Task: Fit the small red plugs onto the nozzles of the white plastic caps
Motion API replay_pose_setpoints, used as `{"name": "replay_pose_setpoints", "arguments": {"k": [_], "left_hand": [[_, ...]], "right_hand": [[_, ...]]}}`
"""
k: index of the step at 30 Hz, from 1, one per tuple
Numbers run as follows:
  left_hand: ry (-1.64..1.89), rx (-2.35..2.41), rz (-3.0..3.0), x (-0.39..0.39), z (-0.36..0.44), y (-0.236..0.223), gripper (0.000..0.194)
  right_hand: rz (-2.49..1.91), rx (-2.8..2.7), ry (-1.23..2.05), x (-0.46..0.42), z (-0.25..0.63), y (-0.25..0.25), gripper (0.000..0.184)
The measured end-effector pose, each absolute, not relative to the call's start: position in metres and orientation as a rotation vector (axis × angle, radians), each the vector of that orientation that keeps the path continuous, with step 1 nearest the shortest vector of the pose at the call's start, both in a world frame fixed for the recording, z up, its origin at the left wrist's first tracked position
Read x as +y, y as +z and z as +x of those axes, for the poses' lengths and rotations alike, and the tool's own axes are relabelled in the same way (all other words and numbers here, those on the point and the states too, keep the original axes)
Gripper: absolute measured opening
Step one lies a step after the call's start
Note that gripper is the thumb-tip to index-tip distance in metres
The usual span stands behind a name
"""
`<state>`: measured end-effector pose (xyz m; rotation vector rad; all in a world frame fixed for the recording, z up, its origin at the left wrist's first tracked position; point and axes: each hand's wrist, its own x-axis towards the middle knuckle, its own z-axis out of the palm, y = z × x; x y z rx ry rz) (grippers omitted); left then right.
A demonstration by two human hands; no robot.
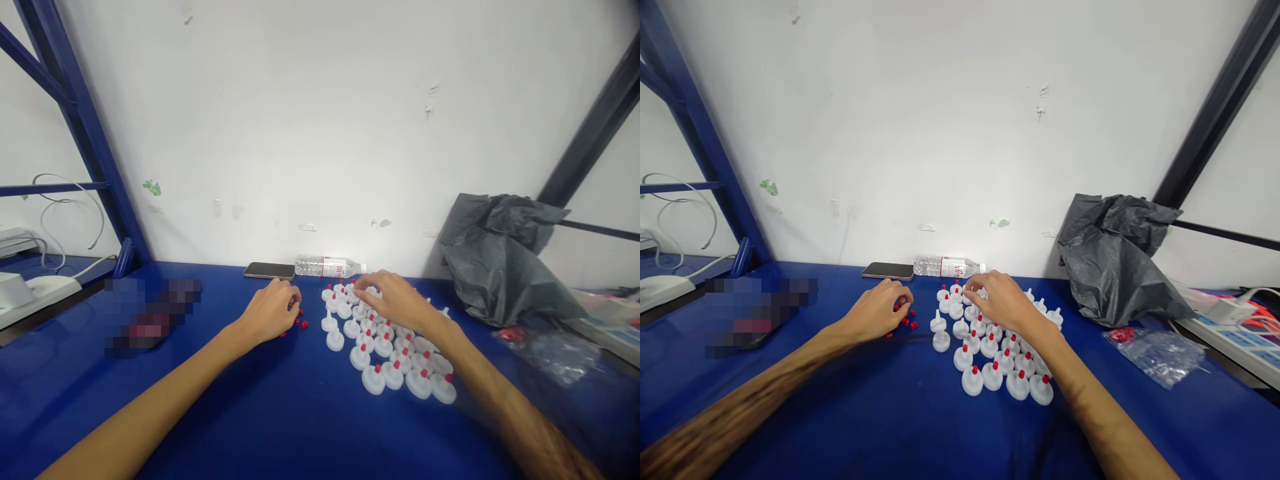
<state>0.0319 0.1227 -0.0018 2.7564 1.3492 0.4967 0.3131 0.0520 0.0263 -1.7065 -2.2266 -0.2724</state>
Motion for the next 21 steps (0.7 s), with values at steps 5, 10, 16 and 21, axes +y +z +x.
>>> {"name": "replay_pose_setpoints", "arguments": {"k": [5,10,16,21], "left_hand": [[0.540,1.300,2.756,0.123,0.031,-0.003,0.021],[0.547,1.302,2.760,0.122,0.032,-0.002,0.020],[0.496,1.323,2.775,0.121,0.032,-0.002,0.020],[0.519,1.335,2.782,0.123,0.032,-0.004,0.026]], "right_hand": [[-1.478,-2.315,0.006,0.048,0.300,0.024,0.026],[-1.468,-2.361,-0.023,0.050,0.298,0.017,0.025],[-1.368,-2.371,-0.041,0.045,0.292,0.013,0.032],[-1.334,-2.476,-0.054,0.044,0.287,0.004,0.040]]}}
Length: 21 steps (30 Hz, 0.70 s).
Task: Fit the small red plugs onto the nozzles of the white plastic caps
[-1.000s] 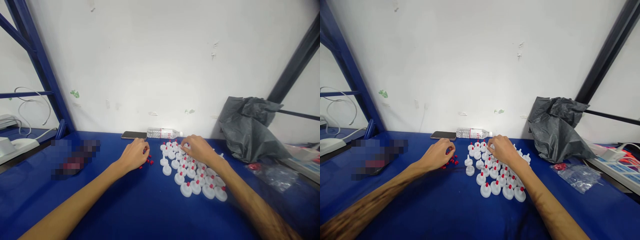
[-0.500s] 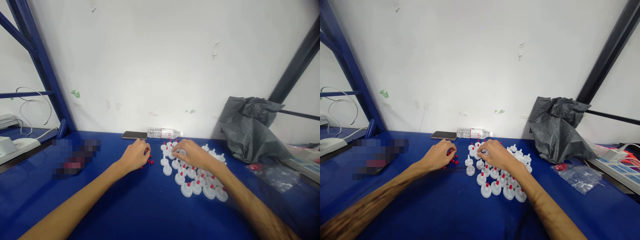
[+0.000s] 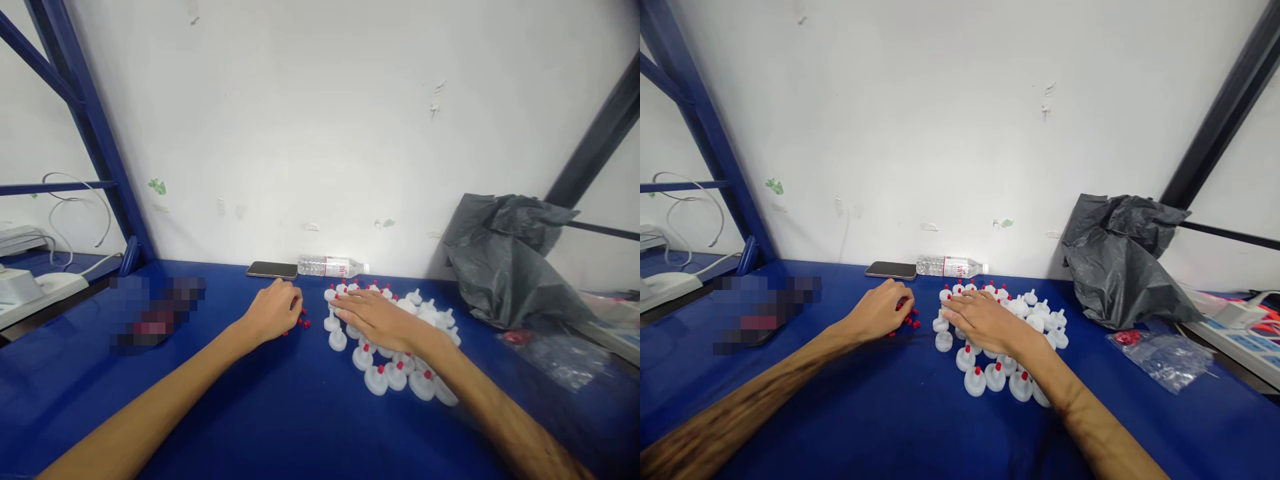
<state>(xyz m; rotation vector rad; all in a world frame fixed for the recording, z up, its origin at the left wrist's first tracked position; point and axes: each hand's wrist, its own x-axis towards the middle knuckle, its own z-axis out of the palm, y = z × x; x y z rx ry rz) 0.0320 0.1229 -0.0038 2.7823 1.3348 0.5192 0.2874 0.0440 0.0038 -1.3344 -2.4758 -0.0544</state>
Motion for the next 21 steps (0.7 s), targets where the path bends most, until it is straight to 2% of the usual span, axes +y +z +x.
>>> {"name": "replay_pose_setpoints", "arguments": {"k": [6,12,17,21], "left_hand": [[0.770,1.200,2.700,0.115,0.034,0.004,0.030],[0.853,1.010,2.656,0.103,0.037,0.008,0.024],[0.755,0.902,2.811,0.098,0.039,0.003,0.019],[0.719,0.868,2.949,0.094,0.040,0.004,0.023]], "right_hand": [[-1.224,-2.350,-0.168,0.043,0.281,0.008,0.027],[-1.103,-2.397,-0.265,0.041,0.267,0.016,0.003],[-1.103,-2.367,-0.242,0.036,0.260,0.011,0.015],[-1.068,-2.362,-0.233,0.033,0.257,0.013,0.020]]}}
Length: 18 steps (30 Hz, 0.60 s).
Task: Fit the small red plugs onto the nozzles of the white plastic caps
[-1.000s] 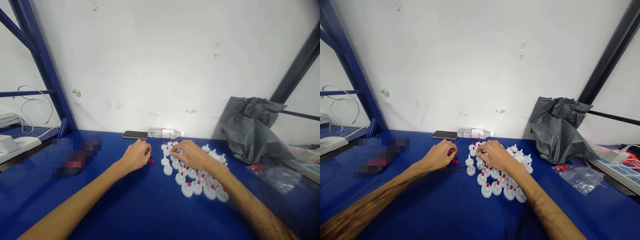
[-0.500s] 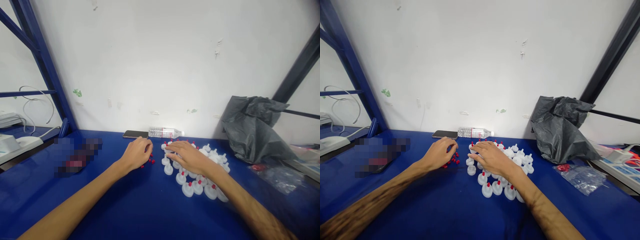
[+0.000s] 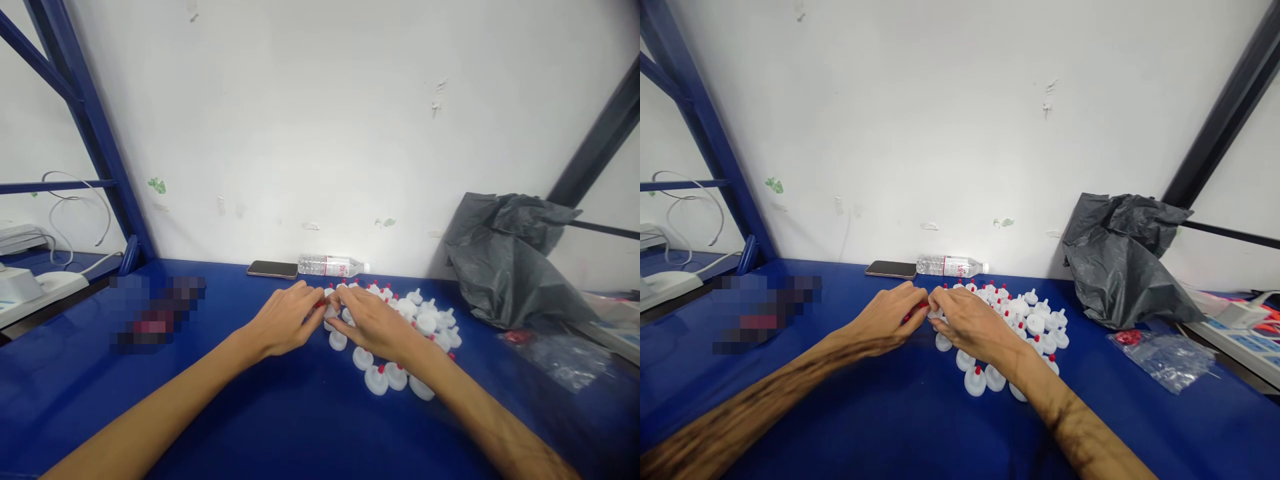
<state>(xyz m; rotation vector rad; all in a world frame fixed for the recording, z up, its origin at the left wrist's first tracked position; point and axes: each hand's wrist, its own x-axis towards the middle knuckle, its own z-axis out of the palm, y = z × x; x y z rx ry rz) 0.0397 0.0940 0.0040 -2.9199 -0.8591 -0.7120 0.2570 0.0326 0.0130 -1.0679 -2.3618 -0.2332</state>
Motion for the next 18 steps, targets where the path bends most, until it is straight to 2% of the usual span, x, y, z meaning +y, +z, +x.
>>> {"name": "replay_pose_setpoints", "arguments": {"k": [6,9,12,18], "left_hand": [[-0.735,-0.906,-2.965,0.095,0.043,0.006,0.029],[-1.066,-1.068,-3.012,0.097,0.040,0.011,0.038],[-1.306,-1.216,-2.919,0.101,0.033,0.018,0.039],[-0.702,-1.290,-2.751,0.121,0.031,0.007,0.023]], "right_hand": [[-1.037,-2.451,-0.350,0.037,0.255,0.023,0.013],[-1.106,-2.421,-0.463,0.046,0.271,0.024,0.012],[-1.267,-2.311,-0.420,0.052,0.292,0.021,0.008],[-1.254,-2.311,-0.233,0.052,0.291,0.015,0.025]]}}
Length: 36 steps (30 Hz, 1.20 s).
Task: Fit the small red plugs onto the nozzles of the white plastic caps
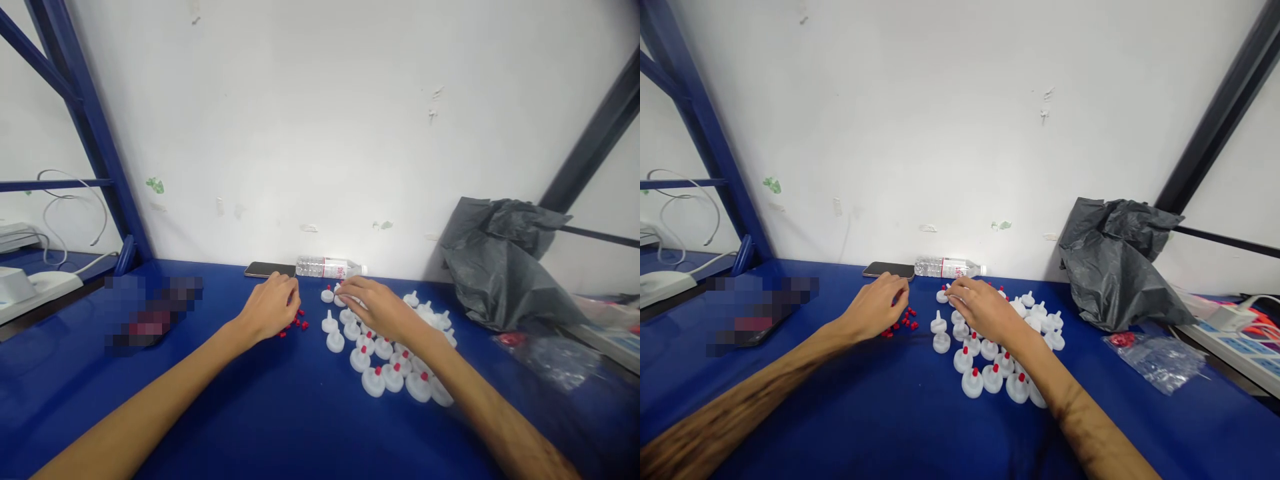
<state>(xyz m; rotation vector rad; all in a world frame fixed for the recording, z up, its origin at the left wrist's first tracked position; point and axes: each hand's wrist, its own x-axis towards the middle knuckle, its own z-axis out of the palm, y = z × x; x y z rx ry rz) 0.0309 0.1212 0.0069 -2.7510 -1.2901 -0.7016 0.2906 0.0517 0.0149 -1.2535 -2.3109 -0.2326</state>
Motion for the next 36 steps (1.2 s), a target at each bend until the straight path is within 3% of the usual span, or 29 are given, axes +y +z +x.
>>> {"name": "replay_pose_setpoints", "arguments": {"k": [9,15,21,26,32,36], "left_hand": [[-0.494,-1.238,-2.816,0.124,0.031,-0.003,0.029],[-0.451,-1.270,-2.786,0.127,0.029,-0.003,0.025],[-0.392,-1.304,-2.802,0.122,0.031,0.001,0.024],[-0.403,-1.321,-2.818,0.122,0.030,0.003,0.026],[-0.627,-1.312,-2.806,0.117,0.032,0.007,0.028],[-0.803,-1.173,-2.906,0.108,0.035,0.008,0.025]], "right_hand": [[-1.239,-2.435,-0.199,0.044,0.278,0.013,0.037],[-1.495,-2.306,-0.279,0.049,0.285,0.013,0.044],[-1.671,-2.356,-0.030,0.054,0.288,0.003,0.056],[-1.554,-2.324,-0.028,0.054,0.290,0.009,0.051],[-1.227,-2.276,-0.289,0.049,0.277,0.015,0.021],[-1.136,-2.328,-0.258,0.044,0.262,0.009,0.024]]}}
